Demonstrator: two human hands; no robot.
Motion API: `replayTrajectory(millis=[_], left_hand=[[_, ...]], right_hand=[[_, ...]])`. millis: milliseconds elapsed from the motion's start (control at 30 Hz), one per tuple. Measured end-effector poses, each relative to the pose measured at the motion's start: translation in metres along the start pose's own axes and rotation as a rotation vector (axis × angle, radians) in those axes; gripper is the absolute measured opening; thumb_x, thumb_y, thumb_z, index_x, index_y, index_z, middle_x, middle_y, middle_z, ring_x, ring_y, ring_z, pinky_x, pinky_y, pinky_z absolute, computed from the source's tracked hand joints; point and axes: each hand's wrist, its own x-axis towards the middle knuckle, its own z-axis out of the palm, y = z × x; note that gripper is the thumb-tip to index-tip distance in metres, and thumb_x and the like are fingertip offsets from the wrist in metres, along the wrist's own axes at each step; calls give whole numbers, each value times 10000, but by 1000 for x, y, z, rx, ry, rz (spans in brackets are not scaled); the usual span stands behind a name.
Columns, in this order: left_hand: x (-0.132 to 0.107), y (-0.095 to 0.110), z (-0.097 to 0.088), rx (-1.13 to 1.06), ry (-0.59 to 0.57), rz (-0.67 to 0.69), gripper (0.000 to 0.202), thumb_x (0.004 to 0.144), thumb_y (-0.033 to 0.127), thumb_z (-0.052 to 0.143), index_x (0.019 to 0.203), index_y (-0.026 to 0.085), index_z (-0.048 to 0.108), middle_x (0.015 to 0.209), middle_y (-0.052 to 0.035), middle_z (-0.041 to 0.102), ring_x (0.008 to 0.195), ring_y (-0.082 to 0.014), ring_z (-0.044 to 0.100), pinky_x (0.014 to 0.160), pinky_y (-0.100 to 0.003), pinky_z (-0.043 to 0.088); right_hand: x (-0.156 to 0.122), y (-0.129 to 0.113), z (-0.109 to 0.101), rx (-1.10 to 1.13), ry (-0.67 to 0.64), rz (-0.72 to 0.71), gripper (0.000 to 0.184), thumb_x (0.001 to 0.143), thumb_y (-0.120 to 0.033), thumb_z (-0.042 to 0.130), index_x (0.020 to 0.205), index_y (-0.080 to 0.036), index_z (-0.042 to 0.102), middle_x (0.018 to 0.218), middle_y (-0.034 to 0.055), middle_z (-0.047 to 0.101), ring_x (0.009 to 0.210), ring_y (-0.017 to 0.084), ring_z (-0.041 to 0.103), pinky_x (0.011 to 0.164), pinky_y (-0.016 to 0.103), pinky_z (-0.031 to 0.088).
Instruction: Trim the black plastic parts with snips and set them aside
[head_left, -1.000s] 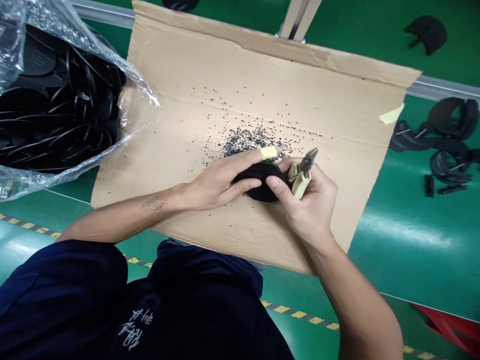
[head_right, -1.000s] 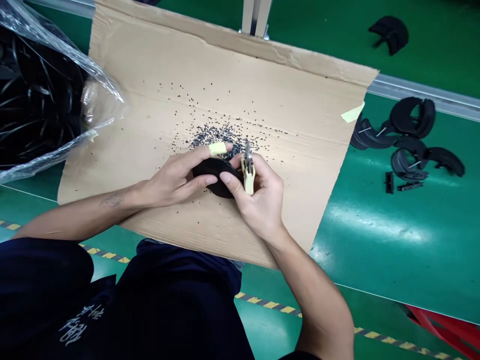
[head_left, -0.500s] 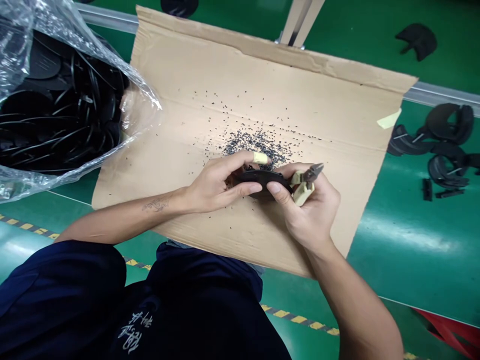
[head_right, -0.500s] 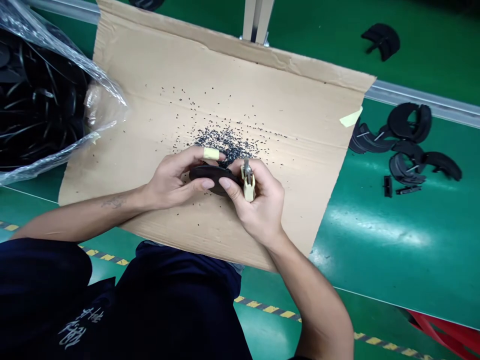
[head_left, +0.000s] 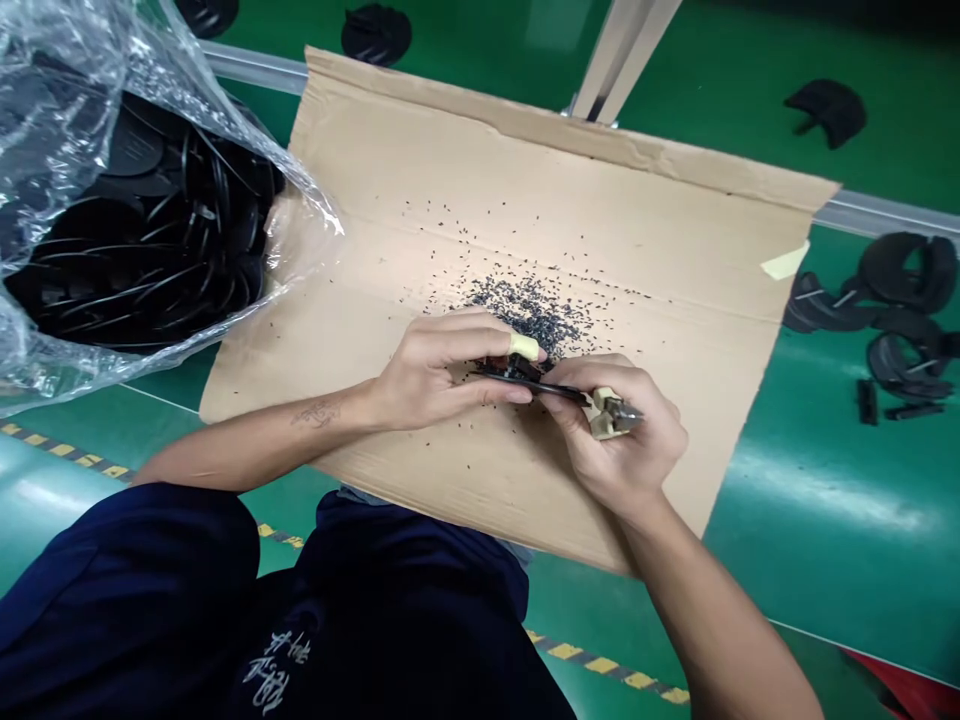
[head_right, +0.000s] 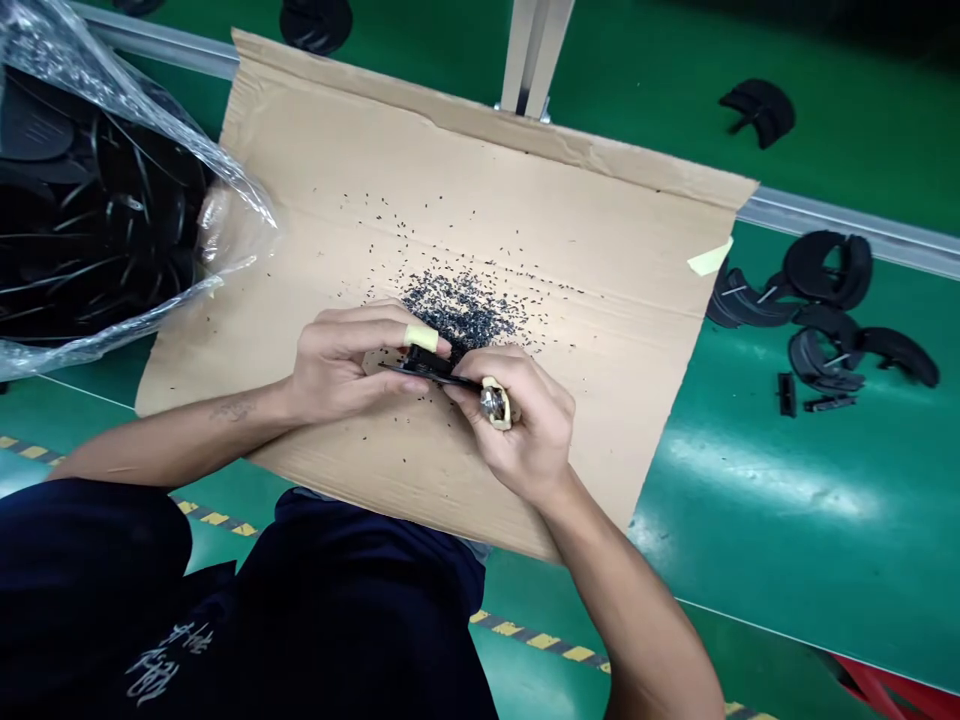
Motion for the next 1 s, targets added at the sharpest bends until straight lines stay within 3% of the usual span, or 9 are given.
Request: replayTrajectory(millis=[233, 467, 633, 767, 1000], left_hand=[[-2, 1, -2, 58, 6, 104, 269, 909, 378, 732, 1080, 171, 738, 921, -70, 768, 835, -142, 706, 752, -297, 574], [-1, 8, -7, 131, -22, 113, 193, 964, 347, 666, 1068, 200, 734, 974, -61, 792, 856, -134, 741, 787, -296, 609], [-1, 12, -9, 197, -17, 134, 179, 928, 363, 714, 1001, 201, 731, 900, -33, 794, 788, -121, 735, 758, -267, 611], [-2, 14, -13, 237, -55, 150, 143, 974, 289, 648, 1067, 206, 719, 974, -50, 799, 869, -134, 751, 802, -284, 620], [0, 17, -17, 249, -118, 153, 147, 933, 308, 712, 1031, 201, 729, 935, -51, 798, 854, -139, 758, 792, -270, 615]], right_hand=[[-3, 5, 2, -30, -26, -59, 199, 873, -123, 707, 997, -255, 626, 928, 12, 736, 829, 184, 715, 734, 348, 586], [-3, 3, 2, -50, -39, -55, 219, 873, -98, 676, 1011, -260, 625, 958, 32, 744, 848, 192, 714, 736, 348, 588], [-4, 2, 2, -54, -61, -58, 233, 869, -84, 661, 1015, -261, 621, 940, 28, 740, 840, 189, 715, 722, 339, 585], [-4, 2, 1, -68, -60, -77, 238, 861, -70, 657, 1004, -257, 622, 955, 32, 739, 851, 184, 718, 718, 327, 589], [-4, 3, 1, -4, -102, -72, 184, 899, -105, 640, 1006, -252, 617, 945, 40, 737, 834, 181, 715, 694, 322, 592]])
